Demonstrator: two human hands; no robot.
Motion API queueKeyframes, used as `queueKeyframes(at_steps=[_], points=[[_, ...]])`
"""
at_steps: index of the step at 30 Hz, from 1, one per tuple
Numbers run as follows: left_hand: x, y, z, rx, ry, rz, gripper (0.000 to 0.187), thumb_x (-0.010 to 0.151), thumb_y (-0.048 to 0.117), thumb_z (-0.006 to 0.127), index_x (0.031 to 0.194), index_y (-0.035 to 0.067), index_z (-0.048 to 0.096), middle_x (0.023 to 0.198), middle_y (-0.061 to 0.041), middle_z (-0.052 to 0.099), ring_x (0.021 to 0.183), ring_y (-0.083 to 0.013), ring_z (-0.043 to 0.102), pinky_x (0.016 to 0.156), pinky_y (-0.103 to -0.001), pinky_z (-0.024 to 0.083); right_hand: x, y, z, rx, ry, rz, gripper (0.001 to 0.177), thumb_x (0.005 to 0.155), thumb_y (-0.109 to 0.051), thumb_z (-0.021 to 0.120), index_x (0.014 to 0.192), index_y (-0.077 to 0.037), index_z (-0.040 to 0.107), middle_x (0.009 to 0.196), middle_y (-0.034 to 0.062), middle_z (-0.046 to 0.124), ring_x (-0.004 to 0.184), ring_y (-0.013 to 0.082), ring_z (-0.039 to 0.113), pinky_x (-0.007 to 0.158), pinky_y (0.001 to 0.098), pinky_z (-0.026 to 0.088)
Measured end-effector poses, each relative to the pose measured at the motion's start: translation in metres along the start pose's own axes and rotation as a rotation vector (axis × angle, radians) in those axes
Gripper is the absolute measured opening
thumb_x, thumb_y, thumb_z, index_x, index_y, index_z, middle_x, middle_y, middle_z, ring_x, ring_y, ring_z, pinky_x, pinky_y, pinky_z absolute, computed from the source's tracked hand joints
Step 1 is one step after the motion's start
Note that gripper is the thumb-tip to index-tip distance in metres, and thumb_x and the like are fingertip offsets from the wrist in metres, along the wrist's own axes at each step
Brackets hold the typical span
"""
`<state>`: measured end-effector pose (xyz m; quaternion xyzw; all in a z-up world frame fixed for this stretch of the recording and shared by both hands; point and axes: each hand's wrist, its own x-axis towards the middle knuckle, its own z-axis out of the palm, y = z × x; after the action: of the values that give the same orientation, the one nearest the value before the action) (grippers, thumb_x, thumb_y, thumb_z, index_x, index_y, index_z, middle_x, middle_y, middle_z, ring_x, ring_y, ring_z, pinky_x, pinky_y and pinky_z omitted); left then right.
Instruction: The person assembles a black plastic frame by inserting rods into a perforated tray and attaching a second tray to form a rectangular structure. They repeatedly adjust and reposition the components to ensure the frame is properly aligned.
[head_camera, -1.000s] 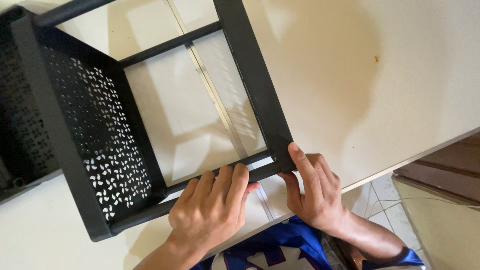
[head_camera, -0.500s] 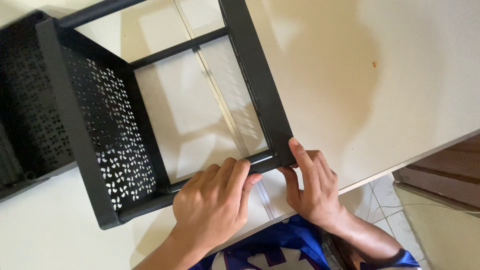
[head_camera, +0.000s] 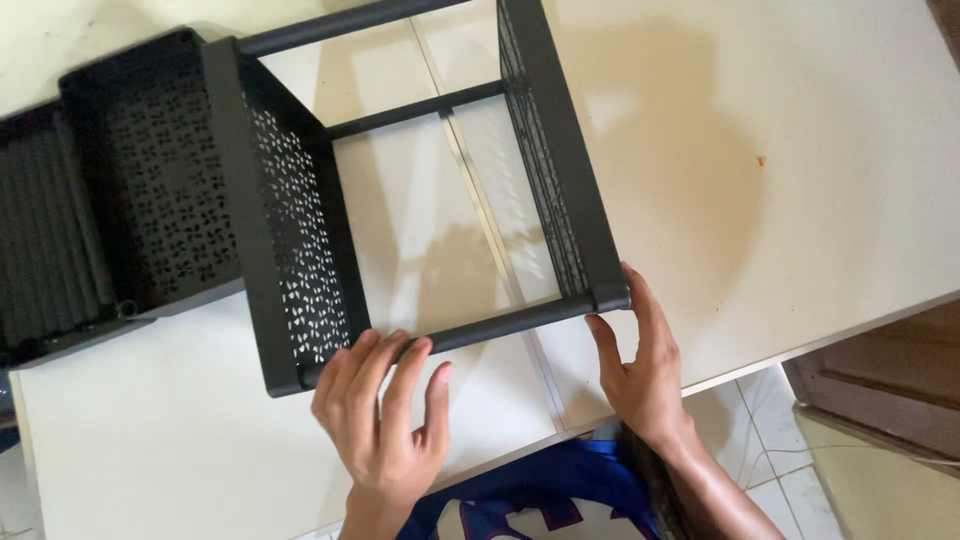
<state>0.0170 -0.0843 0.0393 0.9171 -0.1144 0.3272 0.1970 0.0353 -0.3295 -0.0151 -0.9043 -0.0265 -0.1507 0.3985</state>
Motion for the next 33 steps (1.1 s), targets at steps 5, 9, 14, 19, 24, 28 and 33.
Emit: queueKeyframes(at_steps=[5, 9, 14, 19, 24, 28, 33], points=[[-0.04, -0.01, -0.011, 0.063, 0.073, -0.164, 0.027, 0.091, 0.012, 0.082, 0.114, 0.005, 0.071, 0.126, -0.009, 0.061, 0.126, -0.0315, 0.053, 0.108, -0.045, 0.043, -0.008, 0.007, 0.01, -0.029, -0.035, 0.128, 0.037, 0.096, -0.008, 0.069, 0.13, 0.004, 0.056, 0.114, 0.0211, 0.068, 0.107, 0.0354, 0.068, 0.089, 0.0438, 0.054], [-0.066, -0.013, -0.012, -0.045, 0.16, -0.38, 0.034, 0.099, 0.01, 0.079, 0.127, 0.005, 0.061, 0.139, -0.012, 0.045, 0.131, -0.0301, 0.052, 0.111, -0.04, 0.045, -0.014, 0.013, 0.017, -0.052, -0.028, 0.126, 0.026, 0.1, -0.009, 0.067, 0.12, 0.005, 0.058, 0.114, 0.0224, 0.068, 0.109, 0.0372, 0.068, 0.09, 0.0444, 0.054], [-0.08, -0.024, -0.001, -0.192, 0.155, -0.571, 0.052, 0.103, 0.009, 0.068, 0.145, -0.002, 0.04, 0.146, -0.019, 0.044, 0.135, -0.0357, 0.049, 0.113, -0.045, 0.043, -0.015, 0.015, 0.021, 0.015, 0.004, 0.104, 0.023, 0.102, -0.006, 0.061, 0.122, 0.005, 0.058, 0.115, 0.022, 0.07, 0.11, 0.036, 0.07, 0.093, 0.0433, 0.054], [-0.087, -0.029, 0.014, -0.287, -0.008, -0.693, 0.056, 0.104, 0.016, 0.061, 0.148, -0.009, 0.037, 0.145, -0.028, 0.048, 0.134, -0.0397, 0.051, 0.113, -0.047, 0.041, -0.01, 0.015, 0.026, 0.018, 0.034, 0.162, 0.02, 0.102, -0.006, 0.06, 0.119, 0.004, 0.058, 0.107, 0.0195, 0.072, 0.106, 0.0336, 0.072, 0.089, 0.0418, 0.054], [-0.087, -0.034, 0.018, -0.387, 0.007, -0.73, 0.055, 0.104, 0.019, 0.06, 0.147, -0.008, 0.04, 0.144, -0.029, 0.052, 0.133, -0.0394, 0.054, 0.111, -0.045, 0.043, -0.006, 0.021, 0.028, 0.07, 0.066, 0.188, 0.016, 0.103, -0.007, 0.061, 0.116, 0.002, 0.059, 0.106, 0.0171, 0.074, 0.105, 0.0282, 0.073, 0.086, 0.0373, 0.055], [-0.074, -0.035, 0.012, -0.403, 0.081, -0.704, 0.05, 0.101, 0.016, 0.064, 0.143, -0.005, 0.048, 0.136, -0.023, 0.058, 0.126, -0.0339, 0.059, 0.106, -0.042, 0.046, 0.004, 0.026, 0.026, 0.143, 0.092, 0.153, 0.019, 0.103, -0.007, 0.062, 0.12, 0.002, 0.061, 0.103, 0.0147, 0.074, 0.103, 0.0235, 0.072, 0.09, 0.0344, 0.055], [-0.047, -0.036, -0.006, -0.467, 0.15, -0.575, 0.052, 0.099, 0.007, 0.067, 0.147, -0.003, 0.049, 0.132, -0.019, 0.058, 0.119, -0.0276, 0.06, 0.102, -0.039, 0.048, 0.03, 0.024, 0.012, 0.365, 0.065, 0.088, 0.027, 0.105, -0.006, 0.06, 0.13, 0.003, 0.059, 0.112, 0.0101, 0.07, 0.109, 0.0152, 0.066, 0.098, 0.0301, 0.052]])
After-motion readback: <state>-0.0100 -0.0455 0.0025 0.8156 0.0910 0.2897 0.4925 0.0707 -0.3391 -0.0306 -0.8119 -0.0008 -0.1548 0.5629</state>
